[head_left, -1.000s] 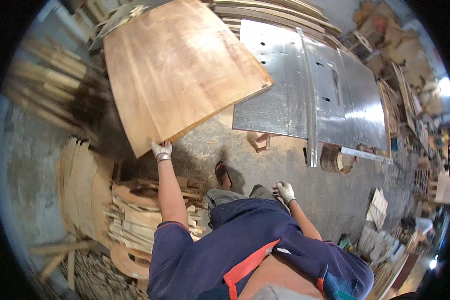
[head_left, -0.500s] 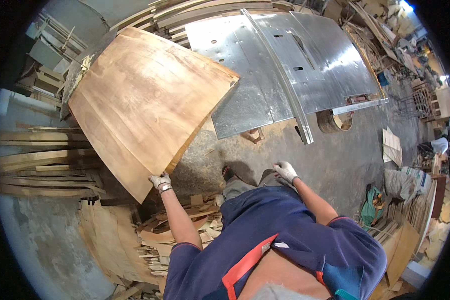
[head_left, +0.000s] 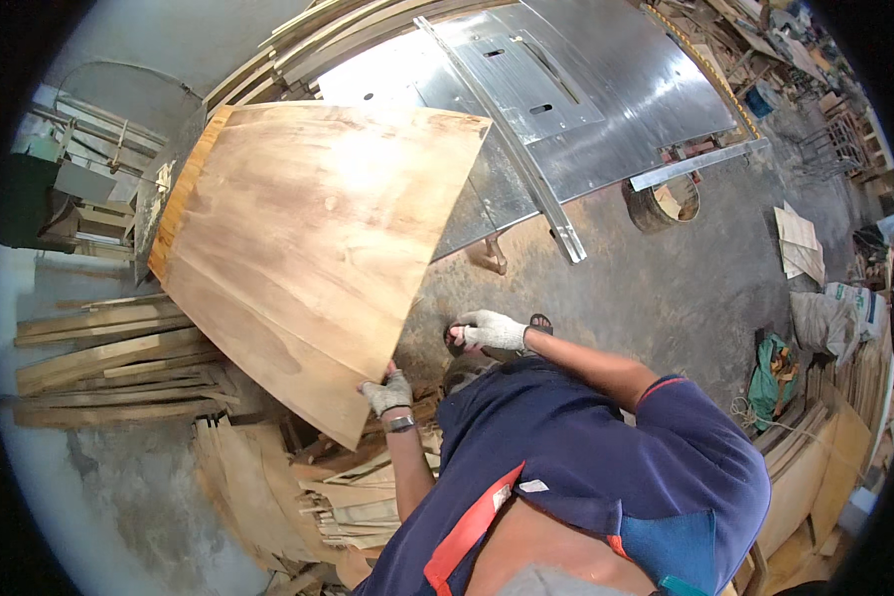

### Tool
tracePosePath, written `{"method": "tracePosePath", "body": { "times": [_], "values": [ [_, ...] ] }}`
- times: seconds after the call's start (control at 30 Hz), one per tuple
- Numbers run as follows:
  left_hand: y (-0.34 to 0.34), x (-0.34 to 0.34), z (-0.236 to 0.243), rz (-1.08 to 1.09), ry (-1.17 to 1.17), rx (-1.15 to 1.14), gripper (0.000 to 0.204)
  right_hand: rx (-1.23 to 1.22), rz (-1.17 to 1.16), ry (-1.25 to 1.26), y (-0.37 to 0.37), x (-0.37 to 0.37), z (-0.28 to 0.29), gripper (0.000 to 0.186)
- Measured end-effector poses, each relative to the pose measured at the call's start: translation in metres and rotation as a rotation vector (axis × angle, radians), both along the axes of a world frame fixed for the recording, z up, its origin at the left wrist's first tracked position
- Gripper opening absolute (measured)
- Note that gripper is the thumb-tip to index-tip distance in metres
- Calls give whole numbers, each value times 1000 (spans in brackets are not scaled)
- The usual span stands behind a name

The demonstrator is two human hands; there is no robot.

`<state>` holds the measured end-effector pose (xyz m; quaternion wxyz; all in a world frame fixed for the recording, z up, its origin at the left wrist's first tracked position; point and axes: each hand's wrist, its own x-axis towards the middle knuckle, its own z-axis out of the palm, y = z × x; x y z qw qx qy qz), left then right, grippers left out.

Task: The person repeatedly positions large plywood sheets on a table saw, cuts them into smaller pieces, and stacks the cut pieces on the floor. The person also uses a tape measure to measure a sheet before cutting.

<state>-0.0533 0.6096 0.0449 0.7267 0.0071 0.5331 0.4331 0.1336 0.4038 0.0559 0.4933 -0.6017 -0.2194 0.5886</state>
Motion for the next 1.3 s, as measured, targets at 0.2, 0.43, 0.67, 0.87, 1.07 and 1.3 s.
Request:
{"method": "tracePosePath", "body": {
  "times": [0.2,0.43,0.67,0.87,1.07,1.3],
  "values": [
    [-165,13,9,-71,-151,-170,57,8,183,88,-40,-21,-12,85],
    [-296,25,13,-111,-347,-623,56,-134,-416,340,-137,-22,-27,42],
    [-368,28,34,-600,-165,165,40,-119,-675,107,-235,86,-55,46],
    [-379,-4,20,-431,303,307,43,-86,-762,39,-352,144,-74,45],
    [-413,-20,-4,-468,415,214,63,-151,-987,-51,-505,189,-43,51],
    [-430,-3,-54,-455,208,191,72,-387,-1033,-268,-677,255,-8,59]
  ]
}}
